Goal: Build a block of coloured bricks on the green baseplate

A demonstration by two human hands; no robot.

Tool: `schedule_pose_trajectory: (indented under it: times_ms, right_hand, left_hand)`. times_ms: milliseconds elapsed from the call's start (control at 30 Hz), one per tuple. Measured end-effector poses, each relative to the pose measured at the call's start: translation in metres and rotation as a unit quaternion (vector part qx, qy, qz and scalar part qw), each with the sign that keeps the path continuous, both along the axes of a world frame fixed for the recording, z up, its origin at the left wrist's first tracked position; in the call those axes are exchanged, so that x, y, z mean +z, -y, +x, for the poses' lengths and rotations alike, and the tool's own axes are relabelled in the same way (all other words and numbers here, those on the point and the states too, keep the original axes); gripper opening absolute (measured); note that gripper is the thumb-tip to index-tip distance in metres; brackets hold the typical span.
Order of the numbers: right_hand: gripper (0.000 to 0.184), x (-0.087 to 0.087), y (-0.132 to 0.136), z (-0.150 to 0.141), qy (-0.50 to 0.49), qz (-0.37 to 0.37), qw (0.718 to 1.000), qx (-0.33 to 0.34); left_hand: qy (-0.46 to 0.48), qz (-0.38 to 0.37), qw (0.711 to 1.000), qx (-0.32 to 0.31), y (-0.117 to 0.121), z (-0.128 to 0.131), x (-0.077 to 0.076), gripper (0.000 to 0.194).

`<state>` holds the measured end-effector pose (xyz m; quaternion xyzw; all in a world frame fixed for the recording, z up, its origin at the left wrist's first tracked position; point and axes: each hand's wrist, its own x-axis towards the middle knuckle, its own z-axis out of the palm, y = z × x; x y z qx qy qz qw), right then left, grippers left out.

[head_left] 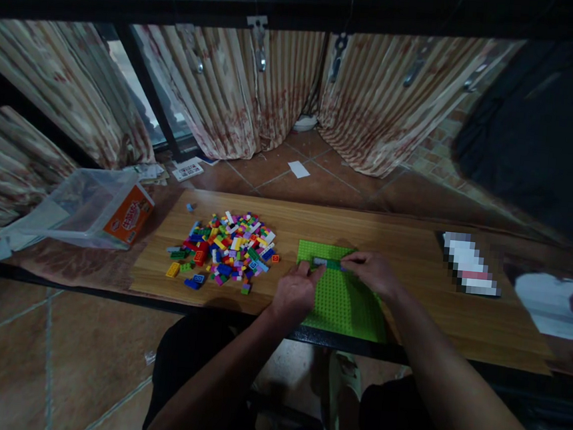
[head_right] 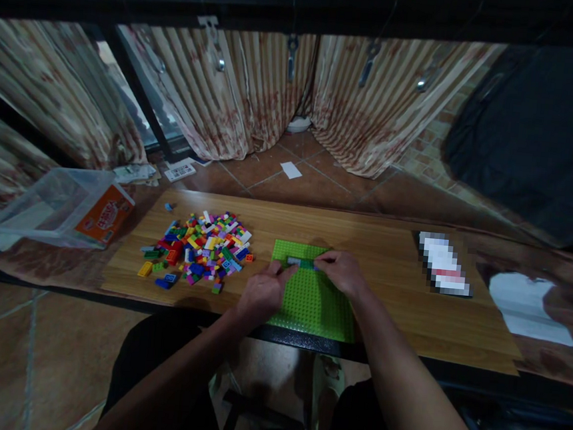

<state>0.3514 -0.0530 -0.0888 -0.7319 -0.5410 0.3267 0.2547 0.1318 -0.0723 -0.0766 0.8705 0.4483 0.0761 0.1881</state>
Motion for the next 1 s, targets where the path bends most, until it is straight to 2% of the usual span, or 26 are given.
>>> schedule_pose_trajectory:
  times_ms: [400, 633, 833, 1000]
  right_hand:
    - [0.019, -0.002, -0.002, -0.002, -0.005, 0.021, 1.0, -0.011]
    - [0.013, 0.002, -0.003, -0.003, -0.035, 0.013, 0.999, -0.014]
    - [0.022, 0.004, -0.001, 0.001, -0.074, 0.003, 0.997, -0.015]
    - [0.029, 0.013, -0.003, 0.005, -0.058, 0.054, 0.995, -0.058]
  left_hand:
    - [-0.006, 0.008, 1.0, 0.008, 0.001, 0.001, -0.003, 0.053]
    - [-0.001, 0.04, 0.999, 0.001, 0.0, -0.001, -0.007, 0.052]
    - [0.057, -0.01, 0.996, 0.071, -0.002, -0.001, -0.003, 0.044]
    - [0.149, -0.038, 0.98, 0.124, -0.007, -0.001, 0.003, 0.037]
